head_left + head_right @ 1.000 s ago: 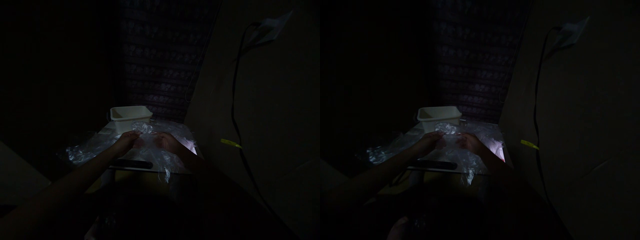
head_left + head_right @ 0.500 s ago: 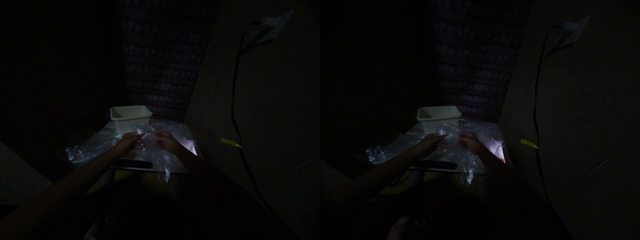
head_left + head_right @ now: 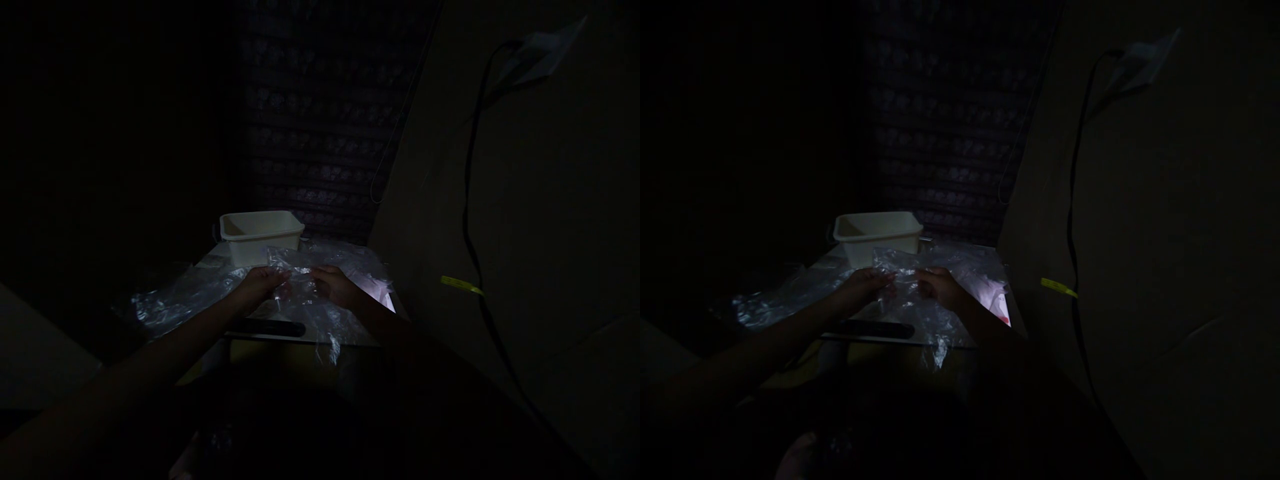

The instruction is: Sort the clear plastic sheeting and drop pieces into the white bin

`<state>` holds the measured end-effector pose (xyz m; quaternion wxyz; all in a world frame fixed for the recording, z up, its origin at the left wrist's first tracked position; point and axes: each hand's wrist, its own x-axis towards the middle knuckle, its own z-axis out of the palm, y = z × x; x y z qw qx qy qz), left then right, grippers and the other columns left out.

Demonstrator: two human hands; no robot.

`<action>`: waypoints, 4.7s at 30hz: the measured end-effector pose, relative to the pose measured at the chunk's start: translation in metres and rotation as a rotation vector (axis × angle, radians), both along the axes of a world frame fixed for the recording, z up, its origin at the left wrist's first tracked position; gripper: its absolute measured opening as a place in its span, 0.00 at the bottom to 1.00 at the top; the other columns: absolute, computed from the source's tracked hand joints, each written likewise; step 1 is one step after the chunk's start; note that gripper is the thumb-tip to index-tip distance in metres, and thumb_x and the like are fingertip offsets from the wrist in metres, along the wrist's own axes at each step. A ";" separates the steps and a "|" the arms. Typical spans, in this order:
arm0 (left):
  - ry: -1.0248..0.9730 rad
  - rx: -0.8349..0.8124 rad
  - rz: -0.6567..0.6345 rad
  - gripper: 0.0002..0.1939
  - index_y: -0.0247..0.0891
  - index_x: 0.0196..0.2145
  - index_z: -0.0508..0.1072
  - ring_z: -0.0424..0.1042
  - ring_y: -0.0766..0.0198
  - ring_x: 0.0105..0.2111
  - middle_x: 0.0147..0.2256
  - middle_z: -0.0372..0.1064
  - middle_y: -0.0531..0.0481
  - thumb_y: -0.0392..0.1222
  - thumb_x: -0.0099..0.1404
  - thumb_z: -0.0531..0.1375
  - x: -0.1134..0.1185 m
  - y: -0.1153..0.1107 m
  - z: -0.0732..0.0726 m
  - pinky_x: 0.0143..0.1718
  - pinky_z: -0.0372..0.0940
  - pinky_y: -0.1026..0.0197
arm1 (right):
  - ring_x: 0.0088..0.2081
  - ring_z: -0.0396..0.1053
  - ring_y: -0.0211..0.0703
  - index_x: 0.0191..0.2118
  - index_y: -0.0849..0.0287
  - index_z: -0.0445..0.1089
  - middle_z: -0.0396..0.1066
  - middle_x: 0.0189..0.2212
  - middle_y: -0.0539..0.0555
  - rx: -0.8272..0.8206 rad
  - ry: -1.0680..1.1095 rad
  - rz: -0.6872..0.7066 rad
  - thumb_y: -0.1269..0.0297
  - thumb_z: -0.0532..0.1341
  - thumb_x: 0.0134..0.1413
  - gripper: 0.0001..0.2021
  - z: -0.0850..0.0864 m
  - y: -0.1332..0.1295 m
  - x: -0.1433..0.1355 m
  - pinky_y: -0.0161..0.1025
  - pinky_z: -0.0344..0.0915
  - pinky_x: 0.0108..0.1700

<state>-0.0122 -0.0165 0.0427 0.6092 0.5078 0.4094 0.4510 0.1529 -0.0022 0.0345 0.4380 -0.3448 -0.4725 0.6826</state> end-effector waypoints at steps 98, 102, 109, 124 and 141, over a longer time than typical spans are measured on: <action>0.267 0.395 0.480 0.12 0.36 0.16 0.57 0.52 0.74 0.12 0.11 0.50 0.59 0.46 0.50 0.49 0.013 0.003 -0.006 0.12 0.49 0.70 | 0.13 0.50 0.28 0.14 0.61 0.55 0.51 0.10 0.44 0.270 -0.220 -0.493 0.61 0.54 0.36 0.11 -0.006 0.007 -0.009 0.29 0.49 0.16; 0.326 0.426 0.502 0.10 0.37 0.21 0.58 0.54 0.73 0.11 0.12 0.52 0.59 0.47 0.50 0.49 0.013 0.003 -0.007 0.12 0.50 0.70 | 0.16 0.52 0.31 0.17 0.59 0.56 0.53 0.12 0.45 0.435 -0.404 -0.592 0.59 0.51 0.39 0.10 -0.008 0.011 -0.007 0.31 0.50 0.19; 0.413 0.470 0.483 0.09 0.38 0.25 0.58 0.53 0.73 0.09 0.10 0.51 0.60 0.47 0.50 0.49 0.009 0.000 -0.002 0.10 0.48 0.71 | 0.23 0.55 0.34 0.21 0.59 0.59 0.57 0.18 0.48 0.639 -0.543 -0.686 0.61 0.49 0.41 0.08 -0.004 0.009 -0.005 0.31 0.52 0.27; -0.135 0.004 0.016 0.12 0.34 0.28 0.67 0.63 0.62 0.28 0.29 0.63 0.48 0.36 0.42 0.51 -0.002 0.006 -0.002 0.23 0.60 0.61 | 0.21 0.55 0.33 0.16 0.59 0.57 0.56 0.15 0.47 0.583 -0.580 -0.572 0.61 0.51 0.39 0.09 -0.004 0.015 0.002 0.32 0.54 0.25; 0.289 0.435 0.161 0.04 0.37 0.19 0.70 0.60 0.62 0.39 0.40 0.60 0.48 0.37 0.39 0.59 -0.004 0.008 0.004 0.37 0.56 0.66 | 0.10 0.46 0.27 0.11 0.61 0.54 0.46 0.05 0.42 0.083 -0.450 -0.431 0.59 0.54 0.34 0.13 -0.005 0.015 0.012 0.29 0.48 0.12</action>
